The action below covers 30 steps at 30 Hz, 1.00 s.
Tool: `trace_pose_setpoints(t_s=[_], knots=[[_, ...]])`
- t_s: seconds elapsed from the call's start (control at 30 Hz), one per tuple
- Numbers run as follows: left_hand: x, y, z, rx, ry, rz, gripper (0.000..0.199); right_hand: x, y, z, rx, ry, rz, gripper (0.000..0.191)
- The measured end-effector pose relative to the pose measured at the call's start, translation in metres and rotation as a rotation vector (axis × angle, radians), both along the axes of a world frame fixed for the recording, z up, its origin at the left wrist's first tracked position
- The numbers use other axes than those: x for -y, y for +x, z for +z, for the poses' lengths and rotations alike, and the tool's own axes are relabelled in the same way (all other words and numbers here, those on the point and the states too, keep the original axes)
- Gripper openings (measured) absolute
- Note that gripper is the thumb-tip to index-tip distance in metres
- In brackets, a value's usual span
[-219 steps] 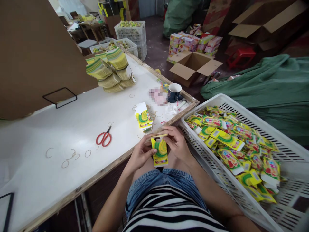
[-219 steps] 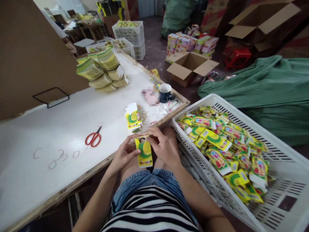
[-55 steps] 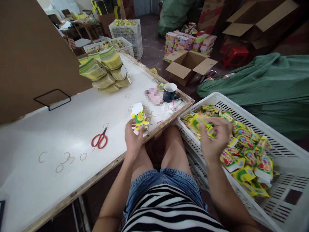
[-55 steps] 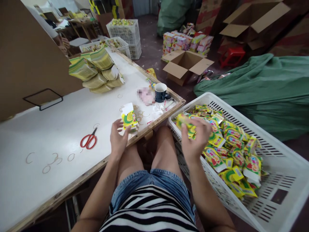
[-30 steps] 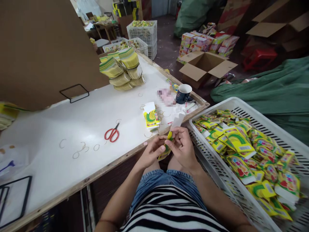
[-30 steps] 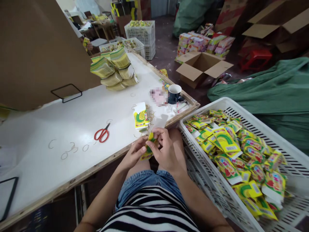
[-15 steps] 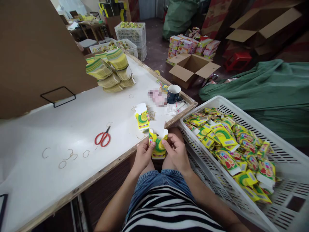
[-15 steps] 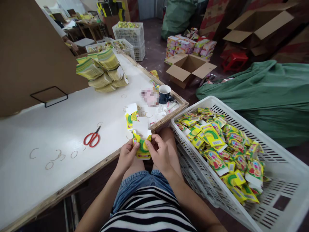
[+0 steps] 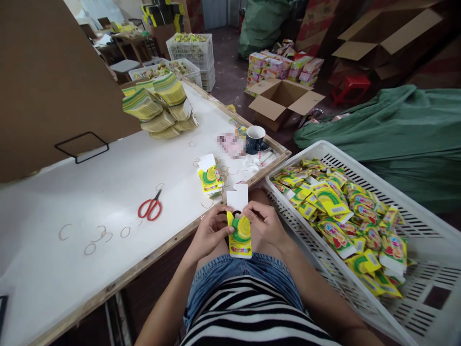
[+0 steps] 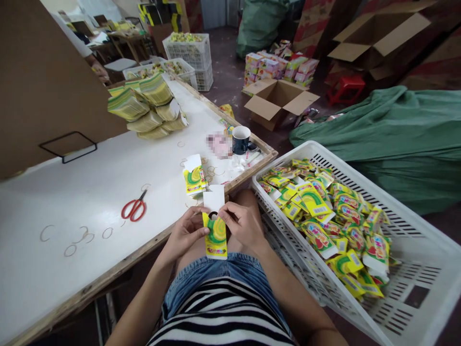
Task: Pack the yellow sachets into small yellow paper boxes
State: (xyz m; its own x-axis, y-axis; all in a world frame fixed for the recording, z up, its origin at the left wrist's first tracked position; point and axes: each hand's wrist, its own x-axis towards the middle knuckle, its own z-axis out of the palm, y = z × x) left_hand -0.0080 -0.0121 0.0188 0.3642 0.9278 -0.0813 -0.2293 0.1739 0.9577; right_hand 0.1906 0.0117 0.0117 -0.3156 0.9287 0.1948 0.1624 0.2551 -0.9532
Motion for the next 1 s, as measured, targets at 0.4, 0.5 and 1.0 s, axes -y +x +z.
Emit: trace_pose_setpoints(t_s=[0.4, 0.5, 1.0], knots=[[-0.005, 0.006, -0.011, -0.227, 0.034, 0.157, 0.047, -0.006, 0.006, 0.005, -0.031, 0.090, -0.141, 0.032], [-0.004, 0.010, -0.010, -0.262, 0.063, 0.203, 0.045, -0.006, 0.006, 0.008, 0.058, -0.059, -0.008, 0.029], [-0.002, 0.015, -0.008, -0.250, 0.066, 0.172, 0.044, -0.011, -0.009, -0.010, 0.482, -0.040, -0.126, 0.037]])
